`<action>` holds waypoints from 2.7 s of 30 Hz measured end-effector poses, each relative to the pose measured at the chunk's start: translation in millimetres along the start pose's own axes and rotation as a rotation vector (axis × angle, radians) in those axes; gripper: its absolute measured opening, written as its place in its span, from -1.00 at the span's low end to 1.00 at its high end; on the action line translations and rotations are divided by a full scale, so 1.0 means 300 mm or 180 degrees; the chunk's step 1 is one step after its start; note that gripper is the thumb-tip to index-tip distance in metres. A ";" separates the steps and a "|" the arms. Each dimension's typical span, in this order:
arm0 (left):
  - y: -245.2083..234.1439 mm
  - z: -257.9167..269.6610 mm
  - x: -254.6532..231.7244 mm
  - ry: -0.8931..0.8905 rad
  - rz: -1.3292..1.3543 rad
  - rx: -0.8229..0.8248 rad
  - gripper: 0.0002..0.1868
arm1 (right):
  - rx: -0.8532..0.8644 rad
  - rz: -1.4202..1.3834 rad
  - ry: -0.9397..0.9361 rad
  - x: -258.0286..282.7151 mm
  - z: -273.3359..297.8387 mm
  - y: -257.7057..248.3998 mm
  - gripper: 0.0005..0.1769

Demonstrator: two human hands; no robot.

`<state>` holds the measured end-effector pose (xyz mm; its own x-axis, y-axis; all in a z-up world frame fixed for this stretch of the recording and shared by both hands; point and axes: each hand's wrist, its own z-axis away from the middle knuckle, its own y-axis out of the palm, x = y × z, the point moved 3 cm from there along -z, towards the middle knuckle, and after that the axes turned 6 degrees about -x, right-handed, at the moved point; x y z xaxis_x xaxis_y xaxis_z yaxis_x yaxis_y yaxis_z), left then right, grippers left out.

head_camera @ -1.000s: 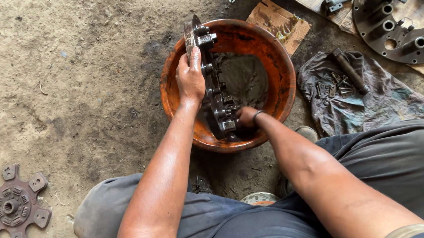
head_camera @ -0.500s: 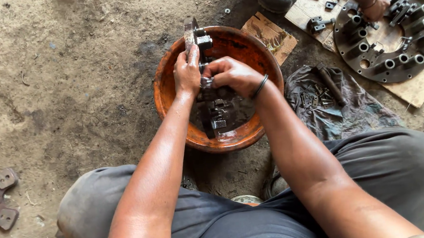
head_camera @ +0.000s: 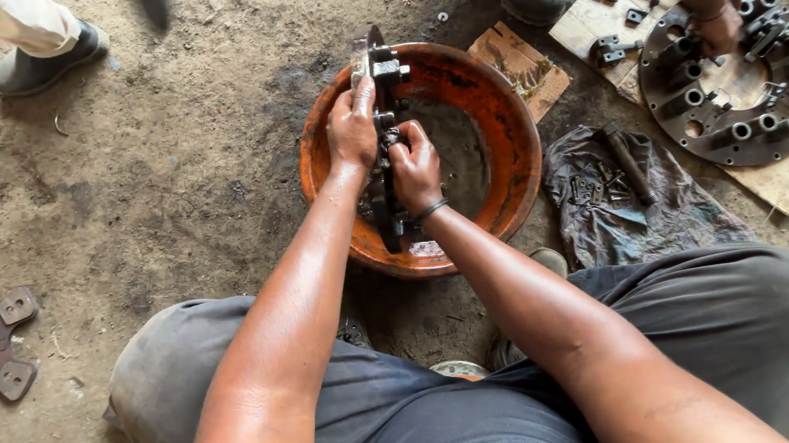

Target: The person sits on the ground and scrubs a large metal mechanical part in a basin of dark liquid using a brush. The person repeatedly dips the part and scrubs different surfaces while other parts and tools are visible nearby.

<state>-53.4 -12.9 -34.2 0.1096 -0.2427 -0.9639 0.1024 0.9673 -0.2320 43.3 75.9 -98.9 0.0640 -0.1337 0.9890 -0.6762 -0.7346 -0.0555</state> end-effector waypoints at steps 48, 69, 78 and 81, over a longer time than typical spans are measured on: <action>0.032 0.036 -0.032 -0.0274 -0.0181 0.0187 -0.30 | -0.0361 0.1285 0.0160 0.020 0.176 -0.078 -0.71; 0.104 -0.135 0.110 -0.0282 0.1403 0.0841 -0.27 | -0.0009 0.1748 -0.2206 0.399 0.146 -0.066 -0.83; 0.280 -0.115 0.045 -0.0192 0.1532 0.0392 -0.33 | 0.0202 0.2360 -0.2626 0.378 0.101 -0.183 -0.88; 0.307 -0.092 -0.020 -0.0353 0.1621 0.0443 -0.40 | 0.0324 0.2398 -0.2722 0.389 0.112 -0.233 -0.84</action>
<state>-71.9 79.5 -53.4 0.2825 0.2409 -0.9285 0.1384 0.9476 0.2880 122.8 89.3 15.7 0.1725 -0.9430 0.2845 -0.6943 -0.3212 -0.6440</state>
